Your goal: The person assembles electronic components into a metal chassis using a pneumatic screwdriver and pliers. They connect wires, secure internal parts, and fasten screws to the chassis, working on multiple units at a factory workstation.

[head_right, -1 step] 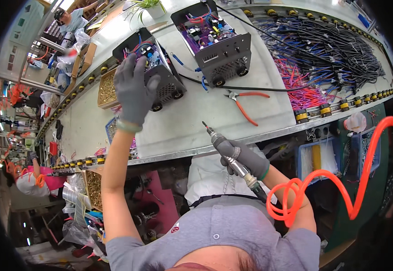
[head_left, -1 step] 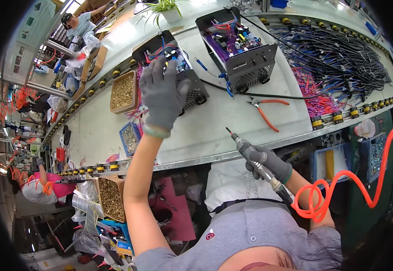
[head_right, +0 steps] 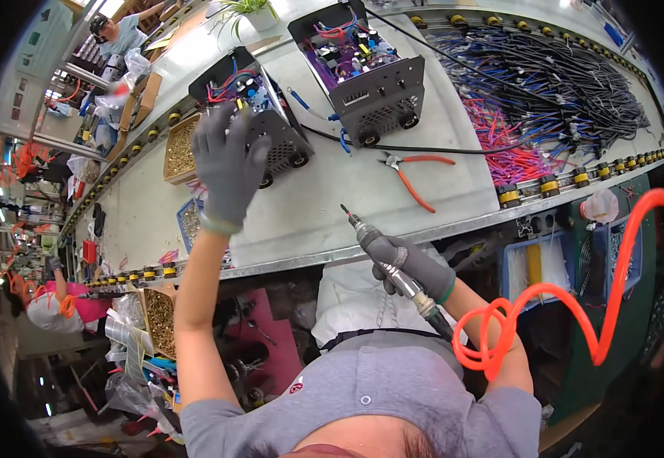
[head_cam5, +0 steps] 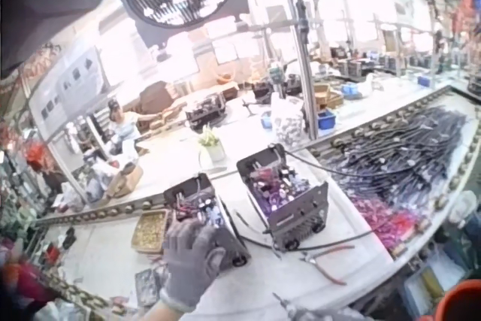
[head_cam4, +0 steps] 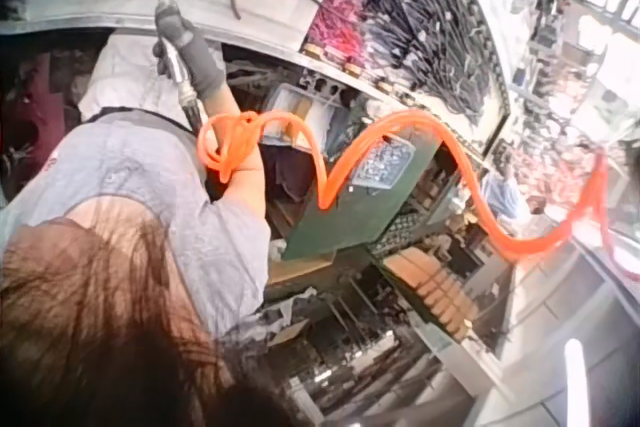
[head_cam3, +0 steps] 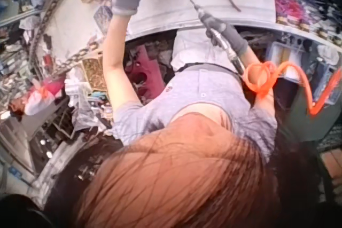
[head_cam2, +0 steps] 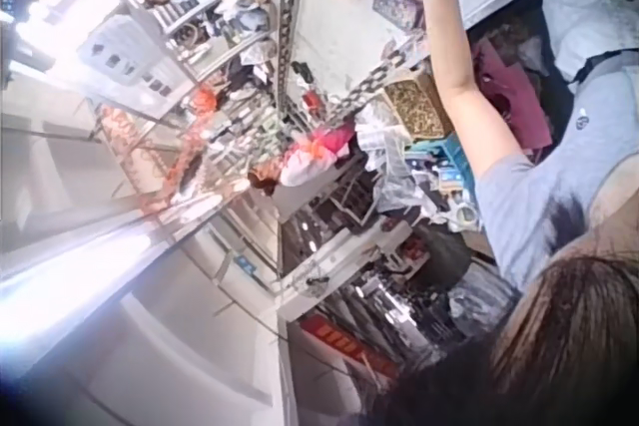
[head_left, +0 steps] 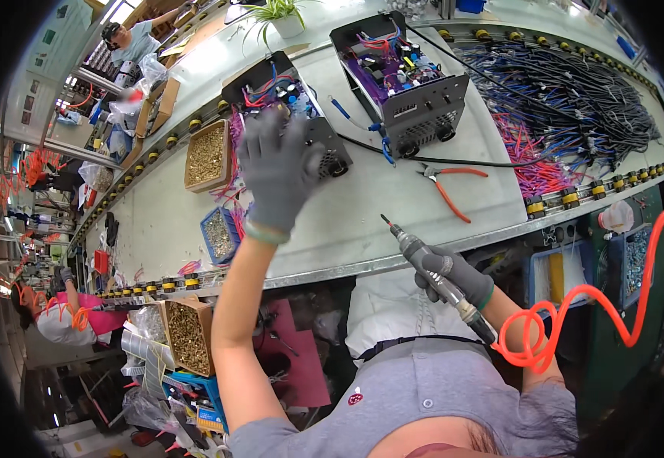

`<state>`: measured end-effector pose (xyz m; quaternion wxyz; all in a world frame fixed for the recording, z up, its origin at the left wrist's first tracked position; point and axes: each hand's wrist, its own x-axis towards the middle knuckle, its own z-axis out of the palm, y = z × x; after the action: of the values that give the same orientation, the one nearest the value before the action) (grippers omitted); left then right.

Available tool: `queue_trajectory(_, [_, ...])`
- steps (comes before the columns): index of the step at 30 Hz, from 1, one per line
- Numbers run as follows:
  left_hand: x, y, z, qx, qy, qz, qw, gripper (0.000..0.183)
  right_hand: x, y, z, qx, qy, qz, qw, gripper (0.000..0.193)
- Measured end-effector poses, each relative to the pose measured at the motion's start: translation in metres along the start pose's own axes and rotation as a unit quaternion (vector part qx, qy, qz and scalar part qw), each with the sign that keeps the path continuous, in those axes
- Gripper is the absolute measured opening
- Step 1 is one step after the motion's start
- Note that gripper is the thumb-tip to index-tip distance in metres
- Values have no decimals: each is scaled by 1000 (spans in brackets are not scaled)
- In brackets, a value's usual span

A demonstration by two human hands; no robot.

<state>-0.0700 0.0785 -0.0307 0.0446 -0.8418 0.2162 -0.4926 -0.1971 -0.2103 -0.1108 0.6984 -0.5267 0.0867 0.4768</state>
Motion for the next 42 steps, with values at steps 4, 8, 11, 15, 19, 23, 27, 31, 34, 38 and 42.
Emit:
queue_trajectory(4, [-88,54,-23,-245,-313,-132,908,15,-1,11,-5,54,4,-5,999,51])
queue_trajectory(8, [-141,94,-13,-226,-330,-290,870,25,1,16,-6,29,-15,-42,999,57])
queue_trajectory(11, [-145,114,-12,-186,-295,-300,888,29,5,18,-7,8,-14,-50,999,64])
queue_trajectory(15, [-149,119,-10,-181,-284,-309,889,28,-1,8,3,13,-5,-52,999,54])
queue_trajectory(19, [-146,119,-4,-148,-280,-274,908,21,2,12,5,13,-6,-49,999,48])
queue_trajectory(23, [-159,119,9,-142,-244,-280,917,15,-1,11,9,-20,-15,-64,998,50])
queue_trajectory(27, [-144,104,7,-420,-254,-575,655,19,-18,-3,12,-71,-46,-93,992,61])
queue_trajectory(31, [-95,101,-19,-714,-247,-588,288,23,-34,-6,9,-95,-64,-107,988,72])
queue_trajectory(34, [-82,105,-26,-725,-290,-570,256,26,-46,-12,10,-86,-62,-112,988,73])
queue_trajectory(38, [-71,110,-26,-738,-289,-560,240,26,-47,-14,8,-100,-32,-133,986,76])
queue_trajectory(42, [-61,116,-25,-729,-273,-575,252,26,-52,-23,4,-116,-30,-123,985,76])
